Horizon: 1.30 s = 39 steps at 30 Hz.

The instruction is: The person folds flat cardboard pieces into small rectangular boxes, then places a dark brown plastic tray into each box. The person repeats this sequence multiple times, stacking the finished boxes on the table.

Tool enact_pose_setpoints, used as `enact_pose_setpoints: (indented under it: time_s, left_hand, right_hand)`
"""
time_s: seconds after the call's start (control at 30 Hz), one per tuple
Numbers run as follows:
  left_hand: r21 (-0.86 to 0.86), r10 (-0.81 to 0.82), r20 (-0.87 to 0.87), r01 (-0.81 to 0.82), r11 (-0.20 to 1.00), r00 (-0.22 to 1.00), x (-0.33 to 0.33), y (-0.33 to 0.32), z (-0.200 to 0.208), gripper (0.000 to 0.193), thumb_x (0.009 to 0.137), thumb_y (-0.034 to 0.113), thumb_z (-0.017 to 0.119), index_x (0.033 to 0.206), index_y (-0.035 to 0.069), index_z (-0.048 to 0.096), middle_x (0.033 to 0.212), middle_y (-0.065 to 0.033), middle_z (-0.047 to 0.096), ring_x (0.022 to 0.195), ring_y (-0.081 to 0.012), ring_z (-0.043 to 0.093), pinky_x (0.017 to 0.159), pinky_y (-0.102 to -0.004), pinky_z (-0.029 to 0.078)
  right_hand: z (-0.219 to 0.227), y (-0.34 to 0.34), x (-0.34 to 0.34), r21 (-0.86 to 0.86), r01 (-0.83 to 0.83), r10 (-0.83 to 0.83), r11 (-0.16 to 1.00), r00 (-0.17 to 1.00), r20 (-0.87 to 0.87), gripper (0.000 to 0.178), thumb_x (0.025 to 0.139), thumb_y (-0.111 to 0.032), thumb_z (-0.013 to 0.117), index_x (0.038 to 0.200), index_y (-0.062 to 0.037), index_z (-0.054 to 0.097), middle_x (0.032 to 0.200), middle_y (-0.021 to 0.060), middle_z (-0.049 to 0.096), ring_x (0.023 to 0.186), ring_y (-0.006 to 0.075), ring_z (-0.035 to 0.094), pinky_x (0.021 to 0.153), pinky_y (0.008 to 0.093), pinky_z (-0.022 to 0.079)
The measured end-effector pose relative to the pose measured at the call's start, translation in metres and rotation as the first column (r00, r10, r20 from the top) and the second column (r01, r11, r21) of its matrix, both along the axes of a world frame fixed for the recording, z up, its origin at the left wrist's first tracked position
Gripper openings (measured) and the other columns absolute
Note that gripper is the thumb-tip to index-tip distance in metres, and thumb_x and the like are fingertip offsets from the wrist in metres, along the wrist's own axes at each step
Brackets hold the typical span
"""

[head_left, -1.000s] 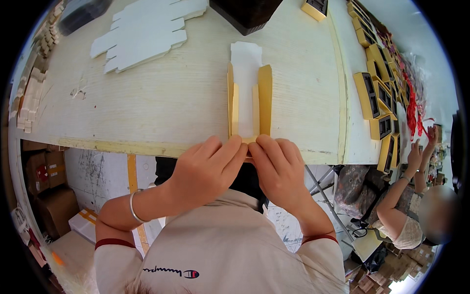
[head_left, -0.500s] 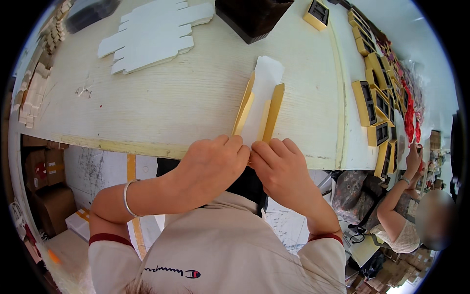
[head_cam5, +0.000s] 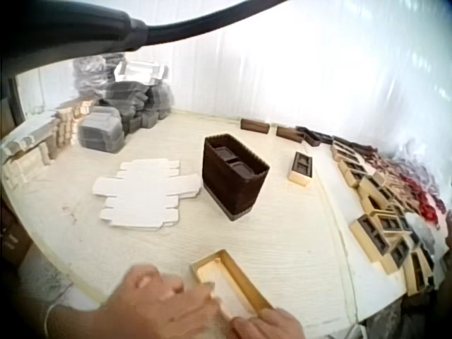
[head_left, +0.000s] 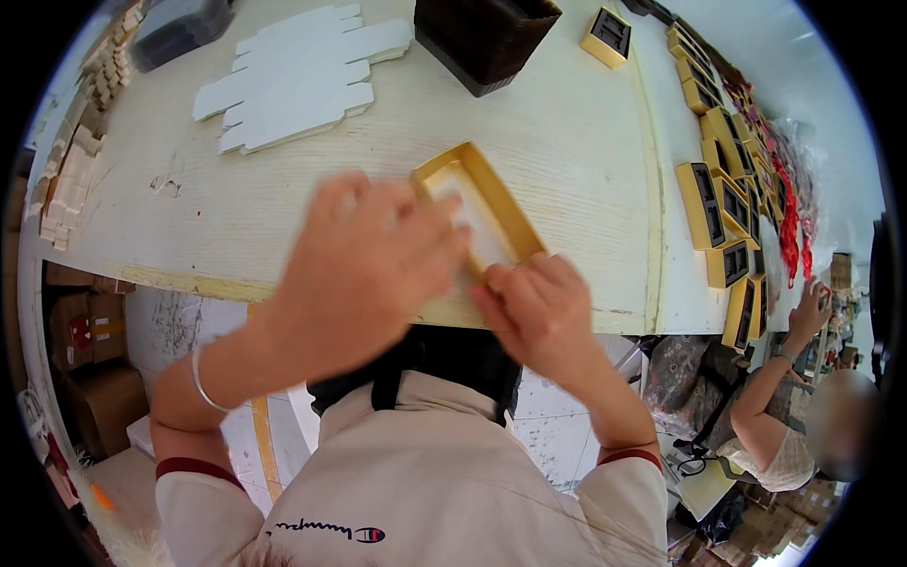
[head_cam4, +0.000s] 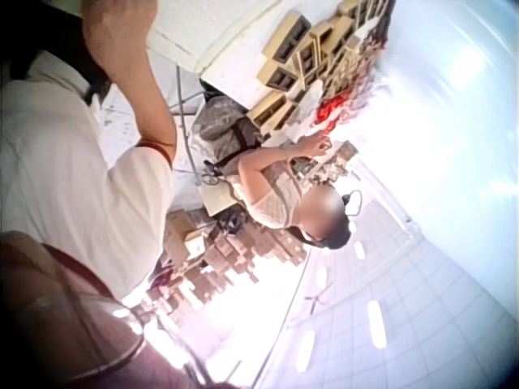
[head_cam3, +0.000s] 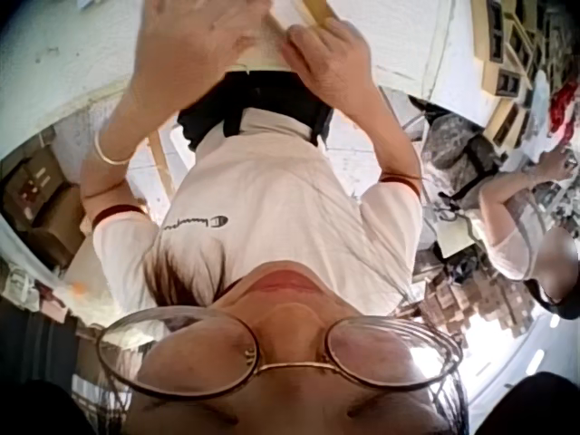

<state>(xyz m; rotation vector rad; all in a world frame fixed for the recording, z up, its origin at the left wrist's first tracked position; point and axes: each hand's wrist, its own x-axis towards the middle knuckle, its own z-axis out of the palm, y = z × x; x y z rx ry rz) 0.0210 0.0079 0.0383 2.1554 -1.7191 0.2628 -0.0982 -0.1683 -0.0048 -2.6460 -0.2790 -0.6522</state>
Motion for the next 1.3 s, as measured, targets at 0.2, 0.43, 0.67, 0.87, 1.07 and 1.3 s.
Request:
enact_pose_setpoints:
  time_s: [0.2,0.43,0.67,0.87,1.07,1.3]
  left_hand:
    - [-0.016,-0.117,-0.341,0.119,0.993,0.933,-0.007,0.005,-0.032,0.035,0.070,0.014,0.075,0.101,0.005,0.062,0.113,-0.0081,0.060,0.091,-0.0247,0.057,0.077,-0.0335,0.049]
    - [-0.052,-0.241,-0.394,0.240,0.969,0.887,0.016,0.006,-0.041,0.030,0.067,0.014,0.079,0.091,0.011,0.061,0.104,-0.0031,0.058,0.088,-0.0249,0.055,0.075,-0.0354,0.048]
    - [-0.076,-0.054,-0.459,0.022,0.997,0.887,0.000,0.003,-0.044,0.025,0.067,0.017,0.077,0.079,0.009,0.056,0.082,-0.0022,0.057,0.079,-0.0229,0.056,0.063,-0.0340,0.047]
    - [-0.125,0.020,-0.533,-0.103,0.987,0.846,-0.028,-0.009,-0.048,0.013,0.075,0.003,0.070,0.085,0.005,0.061,0.083,-0.0063,0.061,0.064,-0.0263,0.059,0.055,-0.0328,0.047]
    - [-0.184,-0.064,-0.583,-0.054,0.981,0.810,-0.023,-0.008,-0.057,0.009,0.078,-0.001,0.067,0.083,0.005,0.064,0.079,-0.0059,0.061,0.060,-0.0242,0.058,0.051,-0.0317,0.045]
    - [-0.174,-0.104,-0.711,-0.031,0.984,0.696,-0.017,-0.007,-0.050,0.008,0.078,-0.002,0.066,0.082,0.003,0.063,0.076,-0.0068,0.059,0.057,-0.0201,0.056,0.049,-0.0302,0.043]
  right_hand:
    - [0.029,-0.002,-0.012,0.326,-0.119,0.168,0.938,0.977,-0.127,0.028,0.074,0.000,0.067,0.102,-0.0021,0.063,0.082,0.0096,0.058,0.072,0.0261,0.055,0.064,0.0363,0.045]
    - [0.010,-0.032,-0.009,0.108,-0.242,0.263,0.964,0.926,-0.271,0.029,0.071,-0.002,0.071,0.099,-0.0072,0.065,0.093,0.0090,0.055,0.080,0.0255,0.055,0.073,0.0352,0.043]
    - [-0.001,-0.022,0.006,0.151,-0.167,0.193,0.974,0.964,-0.184,0.022,0.070,-0.007,0.075,0.076,-0.0071,0.055,0.075,0.0053,0.048,0.069,0.0231,0.049,0.062,0.0345,0.036]
    - [0.000,-0.007,0.001,0.132,-0.061,0.096,0.989,0.956,-0.276,0.020,0.071,-0.003,0.073,0.077,-0.0066,0.054,0.074,0.0062,0.051,0.069,0.0248,0.051,0.062,0.0356,0.037]
    - [0.013,-0.003,-0.013,0.406,0.086,0.094,0.910,0.910,-0.404,0.029,0.073,0.000,0.069,0.101,-0.0025,0.062,0.090,0.0101,0.060,0.083,0.0273,0.057,0.070,0.0359,0.044]
    - [-0.005,0.002,-0.044,-0.238,-0.145,0.127,0.960,0.988,-0.089,0.037,0.068,0.001,0.067,0.104,-0.0026,0.065,0.114,0.0134,0.064,0.098,0.0240,0.059,0.074,0.0349,0.047]
